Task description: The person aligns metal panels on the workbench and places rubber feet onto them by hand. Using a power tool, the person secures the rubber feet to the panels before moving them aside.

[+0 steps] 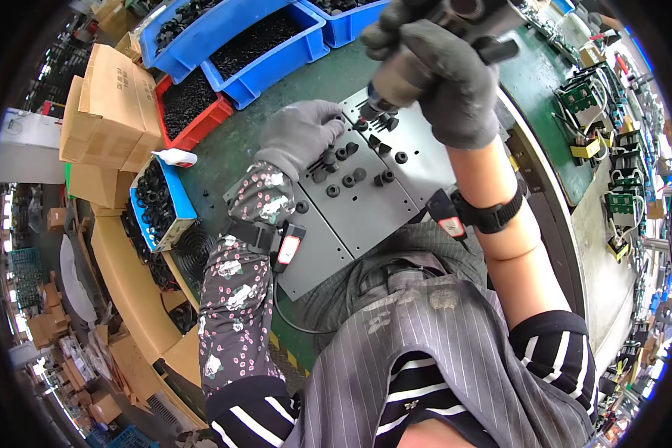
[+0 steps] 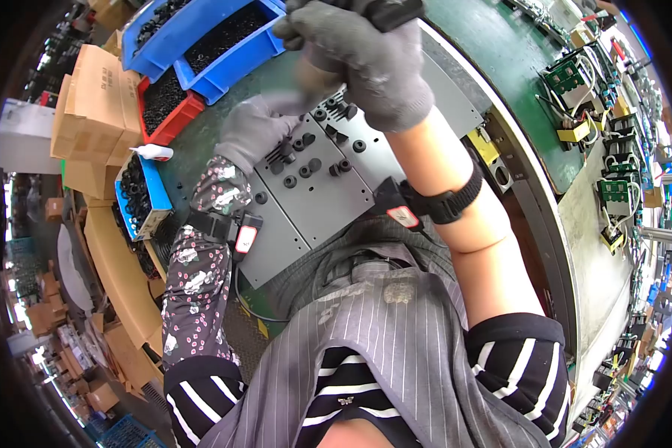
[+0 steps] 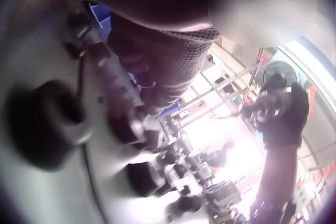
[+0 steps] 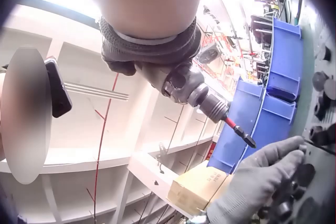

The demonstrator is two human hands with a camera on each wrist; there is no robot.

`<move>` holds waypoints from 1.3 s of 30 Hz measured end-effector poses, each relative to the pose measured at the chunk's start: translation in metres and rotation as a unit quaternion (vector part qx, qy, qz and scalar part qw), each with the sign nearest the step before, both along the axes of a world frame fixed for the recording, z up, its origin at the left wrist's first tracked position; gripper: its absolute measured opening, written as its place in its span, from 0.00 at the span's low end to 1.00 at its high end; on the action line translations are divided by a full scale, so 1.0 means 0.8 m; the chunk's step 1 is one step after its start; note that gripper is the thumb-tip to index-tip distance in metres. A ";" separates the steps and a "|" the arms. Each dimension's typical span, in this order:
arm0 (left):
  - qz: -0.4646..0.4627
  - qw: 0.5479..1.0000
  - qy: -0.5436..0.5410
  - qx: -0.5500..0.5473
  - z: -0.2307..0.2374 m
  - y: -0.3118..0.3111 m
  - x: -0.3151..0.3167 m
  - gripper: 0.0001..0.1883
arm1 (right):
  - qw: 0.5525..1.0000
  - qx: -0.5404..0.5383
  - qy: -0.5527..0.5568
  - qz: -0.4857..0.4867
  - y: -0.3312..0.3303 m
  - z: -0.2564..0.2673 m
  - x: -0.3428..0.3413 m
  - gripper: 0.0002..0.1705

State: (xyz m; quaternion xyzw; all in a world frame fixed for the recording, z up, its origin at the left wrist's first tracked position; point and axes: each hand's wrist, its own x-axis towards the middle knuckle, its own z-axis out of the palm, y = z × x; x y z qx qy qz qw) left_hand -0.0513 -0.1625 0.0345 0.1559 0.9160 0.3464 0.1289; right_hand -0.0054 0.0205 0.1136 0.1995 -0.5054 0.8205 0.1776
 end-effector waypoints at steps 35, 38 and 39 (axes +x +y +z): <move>0.161 0.498 -0.447 0.725 -0.028 -0.115 0.159 0.18 | 0.997 0.060 -0.045 -0.021 -0.064 -0.048 -0.024 0.20; 0.156 0.494 -0.444 0.731 -0.020 -0.110 0.164 0.18 | 0.999 0.043 -0.010 -0.013 -0.061 -0.045 -0.022 0.18; 0.157 0.493 -0.443 0.733 -0.016 -0.108 0.165 0.18 | 1.000 0.019 0.009 -0.009 -0.061 -0.041 -0.020 0.17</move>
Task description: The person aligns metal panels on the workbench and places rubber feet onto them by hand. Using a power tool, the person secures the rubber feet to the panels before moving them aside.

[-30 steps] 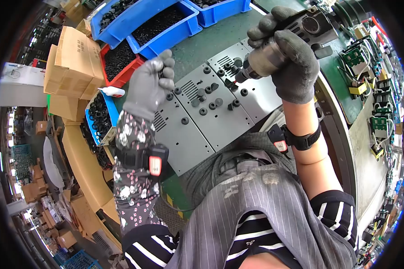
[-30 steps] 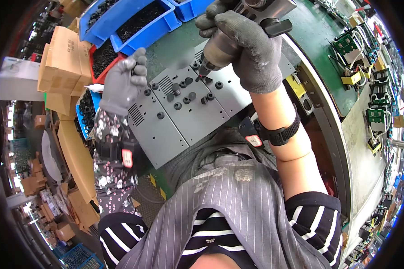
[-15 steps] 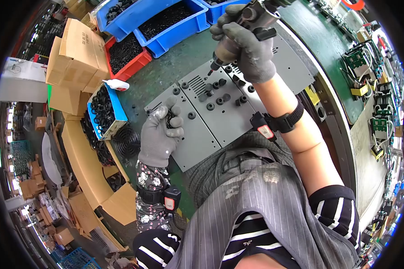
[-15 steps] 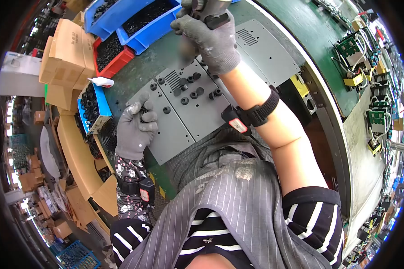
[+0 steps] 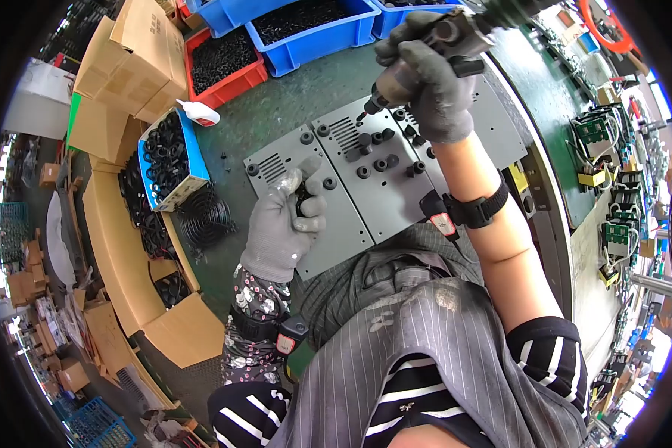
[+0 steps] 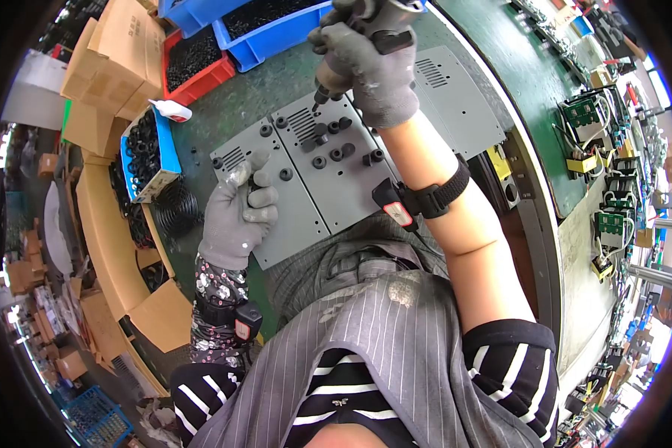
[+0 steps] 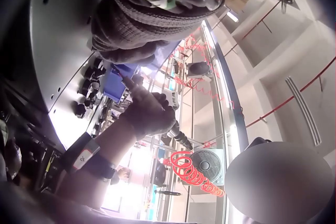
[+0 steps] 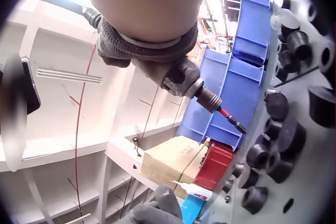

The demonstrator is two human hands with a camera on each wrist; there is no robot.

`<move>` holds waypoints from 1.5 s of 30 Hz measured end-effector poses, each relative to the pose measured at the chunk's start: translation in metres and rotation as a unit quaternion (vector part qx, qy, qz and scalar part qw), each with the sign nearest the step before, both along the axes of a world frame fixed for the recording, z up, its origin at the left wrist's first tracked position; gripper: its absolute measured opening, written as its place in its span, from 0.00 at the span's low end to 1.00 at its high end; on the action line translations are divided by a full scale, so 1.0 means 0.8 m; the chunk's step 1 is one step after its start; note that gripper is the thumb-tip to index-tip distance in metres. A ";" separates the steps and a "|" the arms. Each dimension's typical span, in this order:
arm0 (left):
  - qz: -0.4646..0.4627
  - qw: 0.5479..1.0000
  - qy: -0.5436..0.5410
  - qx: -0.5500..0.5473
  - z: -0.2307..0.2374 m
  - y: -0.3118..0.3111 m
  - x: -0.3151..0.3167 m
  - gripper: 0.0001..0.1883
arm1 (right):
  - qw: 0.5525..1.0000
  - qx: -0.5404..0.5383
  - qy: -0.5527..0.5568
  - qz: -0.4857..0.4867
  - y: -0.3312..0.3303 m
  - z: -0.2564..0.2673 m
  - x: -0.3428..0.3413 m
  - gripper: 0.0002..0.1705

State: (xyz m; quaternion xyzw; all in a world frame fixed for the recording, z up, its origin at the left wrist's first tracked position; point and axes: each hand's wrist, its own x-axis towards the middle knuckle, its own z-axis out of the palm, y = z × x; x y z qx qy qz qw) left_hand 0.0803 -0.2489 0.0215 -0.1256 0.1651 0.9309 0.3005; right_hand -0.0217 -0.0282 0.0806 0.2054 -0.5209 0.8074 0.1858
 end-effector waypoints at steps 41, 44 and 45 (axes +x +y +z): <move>0.037 0.999 0.003 -0.012 -0.006 0.012 0.010 0.15 | 0.999 -0.037 -0.002 -0.007 0.000 0.010 0.008 0.19; 0.033 0.999 0.004 -0.027 0.000 0.017 0.009 0.15 | 0.997 -0.075 0.008 0.033 0.008 0.015 0.008 0.19; 0.035 0.999 0.003 -0.028 0.001 0.020 0.008 0.15 | 0.992 -0.105 0.006 0.062 0.007 0.021 0.015 0.19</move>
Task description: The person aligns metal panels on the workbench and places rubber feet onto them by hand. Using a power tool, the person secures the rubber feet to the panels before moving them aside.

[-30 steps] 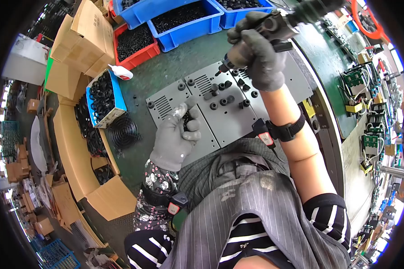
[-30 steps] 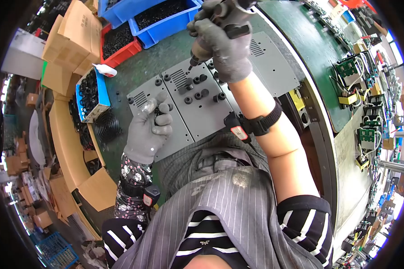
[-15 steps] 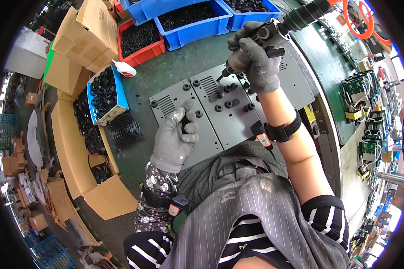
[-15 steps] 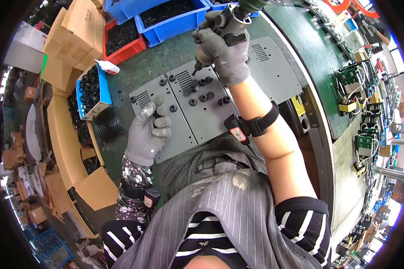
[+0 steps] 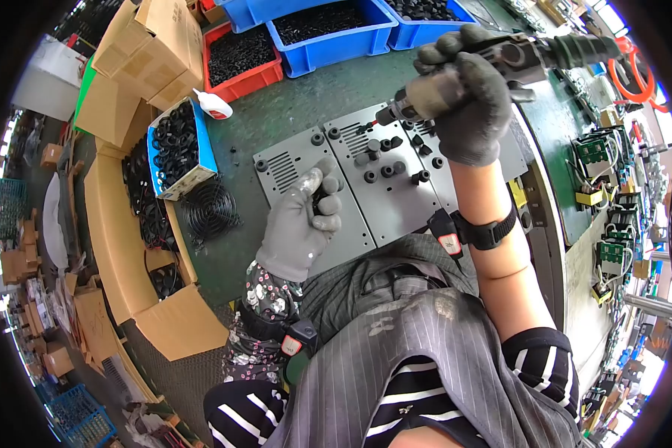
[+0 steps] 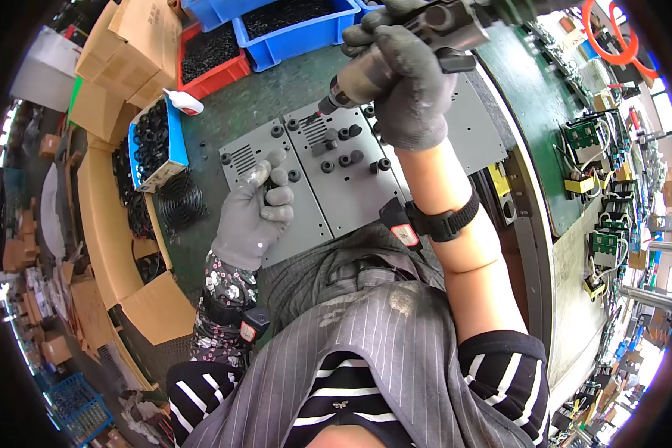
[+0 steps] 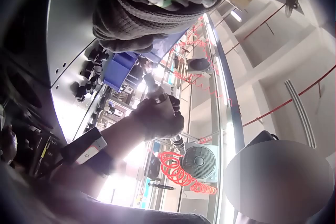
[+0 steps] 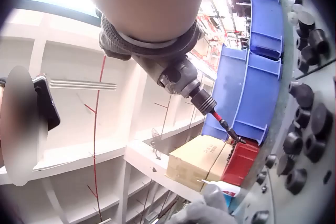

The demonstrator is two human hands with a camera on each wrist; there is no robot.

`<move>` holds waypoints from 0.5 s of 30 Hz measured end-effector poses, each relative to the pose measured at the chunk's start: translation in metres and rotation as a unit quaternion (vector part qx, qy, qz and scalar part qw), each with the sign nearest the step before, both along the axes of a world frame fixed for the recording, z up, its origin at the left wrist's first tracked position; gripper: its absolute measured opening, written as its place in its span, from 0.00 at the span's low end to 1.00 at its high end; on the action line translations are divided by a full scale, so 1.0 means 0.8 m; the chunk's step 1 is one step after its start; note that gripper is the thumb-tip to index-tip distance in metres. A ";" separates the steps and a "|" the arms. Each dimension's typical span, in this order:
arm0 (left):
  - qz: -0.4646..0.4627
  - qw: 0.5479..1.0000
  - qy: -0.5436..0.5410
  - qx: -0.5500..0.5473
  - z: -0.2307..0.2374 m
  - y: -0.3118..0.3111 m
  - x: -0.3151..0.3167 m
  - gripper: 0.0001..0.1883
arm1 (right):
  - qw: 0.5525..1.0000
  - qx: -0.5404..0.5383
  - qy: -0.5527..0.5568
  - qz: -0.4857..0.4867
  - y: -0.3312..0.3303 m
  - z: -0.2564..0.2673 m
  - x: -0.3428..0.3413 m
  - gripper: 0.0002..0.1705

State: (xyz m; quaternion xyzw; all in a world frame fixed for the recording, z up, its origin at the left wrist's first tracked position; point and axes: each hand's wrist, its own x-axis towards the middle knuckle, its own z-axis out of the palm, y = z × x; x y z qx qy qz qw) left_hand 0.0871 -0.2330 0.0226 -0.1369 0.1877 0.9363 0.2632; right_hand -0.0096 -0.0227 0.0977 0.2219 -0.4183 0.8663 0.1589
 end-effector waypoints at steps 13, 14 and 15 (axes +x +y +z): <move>-0.043 0.999 -0.009 -0.006 0.020 0.031 -0.003 0.12 | 0.990 -0.072 0.033 0.113 0.003 0.024 0.051 0.26; -0.043 0.999 -0.006 -0.018 0.020 0.032 -0.003 0.11 | 0.991 -0.069 0.040 0.111 0.003 0.023 0.053 0.26; -0.044 0.999 -0.004 -0.031 0.020 0.032 -0.004 0.10 | 0.991 -0.066 0.047 0.109 0.005 0.022 0.055 0.26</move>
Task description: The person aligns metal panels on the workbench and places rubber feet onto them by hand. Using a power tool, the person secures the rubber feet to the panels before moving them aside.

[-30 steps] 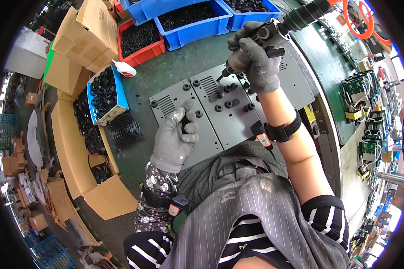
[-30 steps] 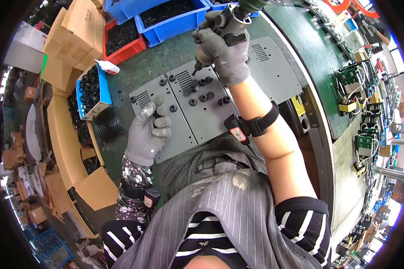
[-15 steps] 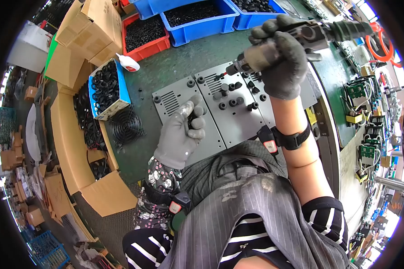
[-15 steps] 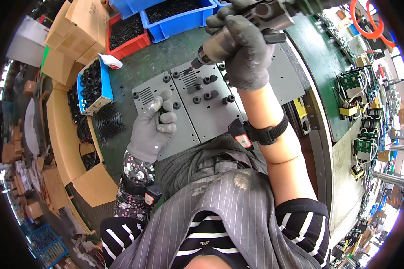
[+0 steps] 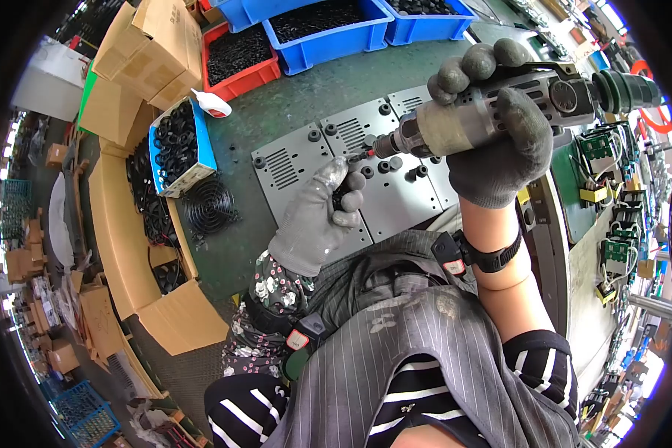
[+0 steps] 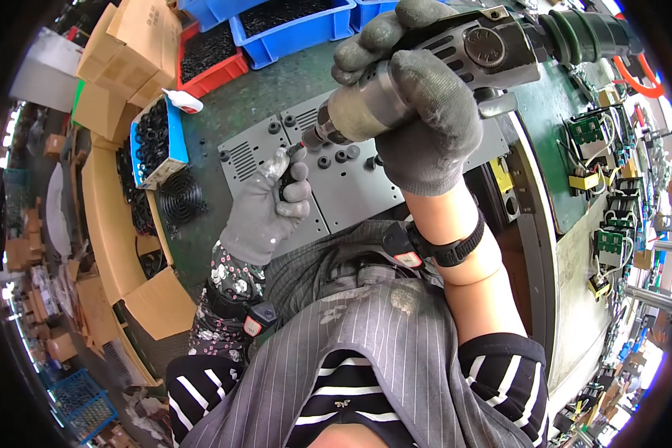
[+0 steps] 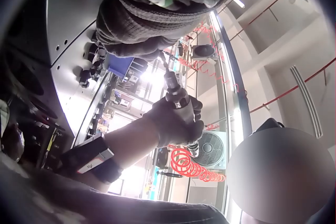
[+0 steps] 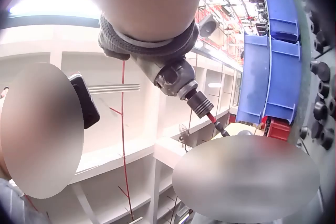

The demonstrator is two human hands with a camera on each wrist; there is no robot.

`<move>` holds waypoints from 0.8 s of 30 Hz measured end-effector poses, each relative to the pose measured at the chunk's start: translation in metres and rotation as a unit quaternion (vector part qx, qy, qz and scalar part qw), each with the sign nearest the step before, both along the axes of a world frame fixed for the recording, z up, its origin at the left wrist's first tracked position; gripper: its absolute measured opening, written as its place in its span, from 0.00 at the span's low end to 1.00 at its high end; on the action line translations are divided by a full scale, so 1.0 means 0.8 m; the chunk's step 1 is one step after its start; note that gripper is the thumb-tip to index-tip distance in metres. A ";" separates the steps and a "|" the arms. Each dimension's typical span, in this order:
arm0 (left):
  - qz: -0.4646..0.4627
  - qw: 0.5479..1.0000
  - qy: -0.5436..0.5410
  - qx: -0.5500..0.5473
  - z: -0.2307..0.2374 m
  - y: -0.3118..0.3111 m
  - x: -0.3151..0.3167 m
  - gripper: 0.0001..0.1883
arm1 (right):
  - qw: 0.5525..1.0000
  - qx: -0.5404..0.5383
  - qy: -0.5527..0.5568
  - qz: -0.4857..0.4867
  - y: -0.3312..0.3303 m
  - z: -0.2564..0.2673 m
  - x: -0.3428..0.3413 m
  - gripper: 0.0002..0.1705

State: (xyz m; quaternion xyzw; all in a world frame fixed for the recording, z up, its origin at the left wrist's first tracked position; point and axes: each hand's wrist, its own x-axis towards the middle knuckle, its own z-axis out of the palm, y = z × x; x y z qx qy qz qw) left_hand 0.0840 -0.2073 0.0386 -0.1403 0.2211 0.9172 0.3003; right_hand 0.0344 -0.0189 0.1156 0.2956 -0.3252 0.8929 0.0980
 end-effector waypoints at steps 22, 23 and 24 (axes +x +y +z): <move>-0.090 0.729 0.348 -0.582 0.041 0.052 -0.094 0.12 | 0.986 -0.064 -0.078 -0.130 0.145 -0.028 -0.057 0.22; -0.130 0.660 0.372 -0.640 0.045 0.061 -0.105 0.14 | 0.985 -0.067 -0.086 -0.133 0.148 -0.031 -0.056 0.21; -0.169 0.584 0.392 -0.691 0.048 0.070 -0.114 0.16 | 0.985 -0.069 -0.087 -0.136 0.146 -0.031 -0.057 0.21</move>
